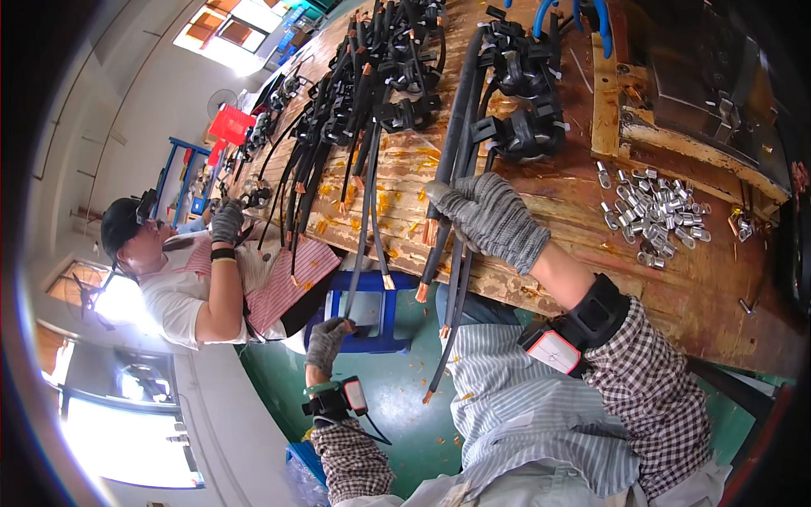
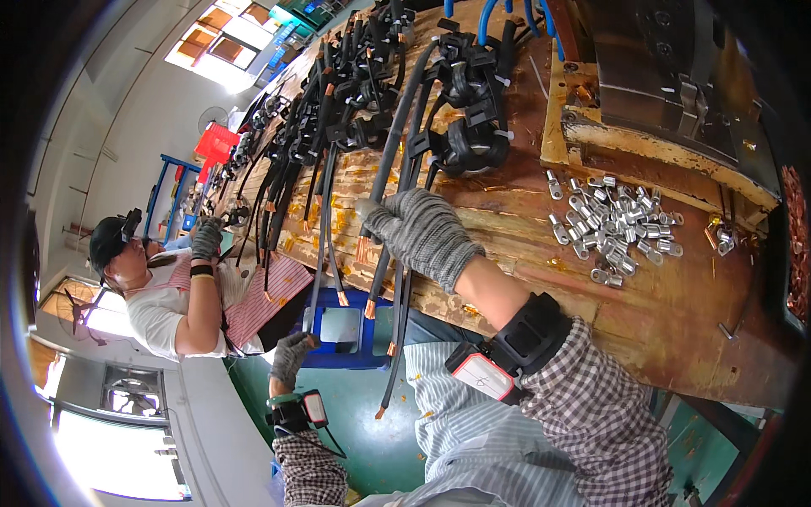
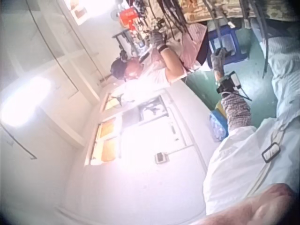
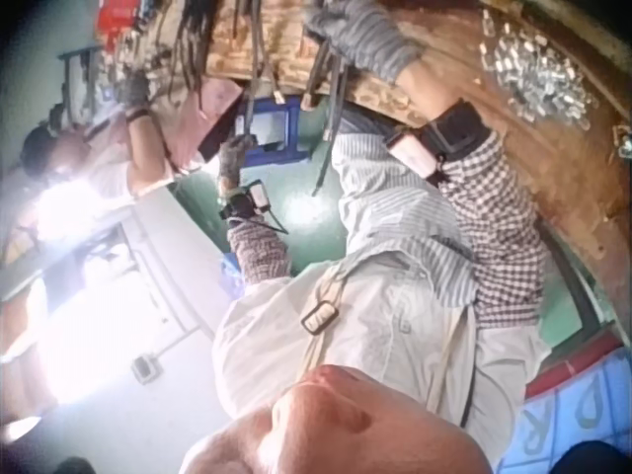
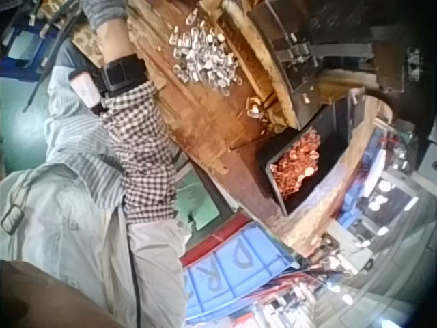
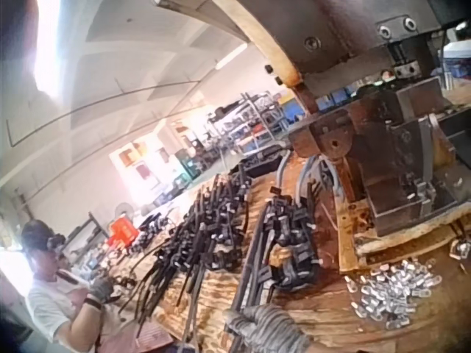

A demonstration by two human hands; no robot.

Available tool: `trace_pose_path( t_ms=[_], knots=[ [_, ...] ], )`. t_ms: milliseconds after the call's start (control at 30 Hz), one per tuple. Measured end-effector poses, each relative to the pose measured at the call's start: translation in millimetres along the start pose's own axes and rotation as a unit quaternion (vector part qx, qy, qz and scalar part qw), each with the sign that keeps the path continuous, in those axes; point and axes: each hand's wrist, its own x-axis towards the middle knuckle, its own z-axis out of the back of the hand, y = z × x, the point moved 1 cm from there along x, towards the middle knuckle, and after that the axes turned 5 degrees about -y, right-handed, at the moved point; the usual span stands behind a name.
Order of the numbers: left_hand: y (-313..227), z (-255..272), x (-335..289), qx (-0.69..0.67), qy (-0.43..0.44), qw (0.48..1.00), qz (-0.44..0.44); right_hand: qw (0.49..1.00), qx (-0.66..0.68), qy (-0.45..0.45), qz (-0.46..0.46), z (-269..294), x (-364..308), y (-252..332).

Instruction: Crimping metal terminals onto large electrical cables using a machine.

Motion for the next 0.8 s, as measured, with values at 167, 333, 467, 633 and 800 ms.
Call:
trace_pose_path(
  t_ms=[167,333,467,633,800],
  knots=[
    [-37,-25,-17,-0.145,-0.077,0.986,0.008,1.000,-0.016,-0.009,-0.018,6,4,-7],
    [-24,-36,2,-0.171,0.054,0.984,-0.024,0.999,0.038,0.014,-0.028,6,1,-6],
    [-6,-56,-7,-0.464,0.210,0.858,0.071,1.000,0.002,0.012,-0.017,2,1,-5],
    [-16,-70,-17,-0.515,0.207,0.825,0.109,0.998,0.008,0.017,-0.063,6,1,-2],
    [-16,-73,-23,-0.524,0.207,0.810,0.163,1.000,0.025,0.008,-0.015,4,1,-5]
  ],
)
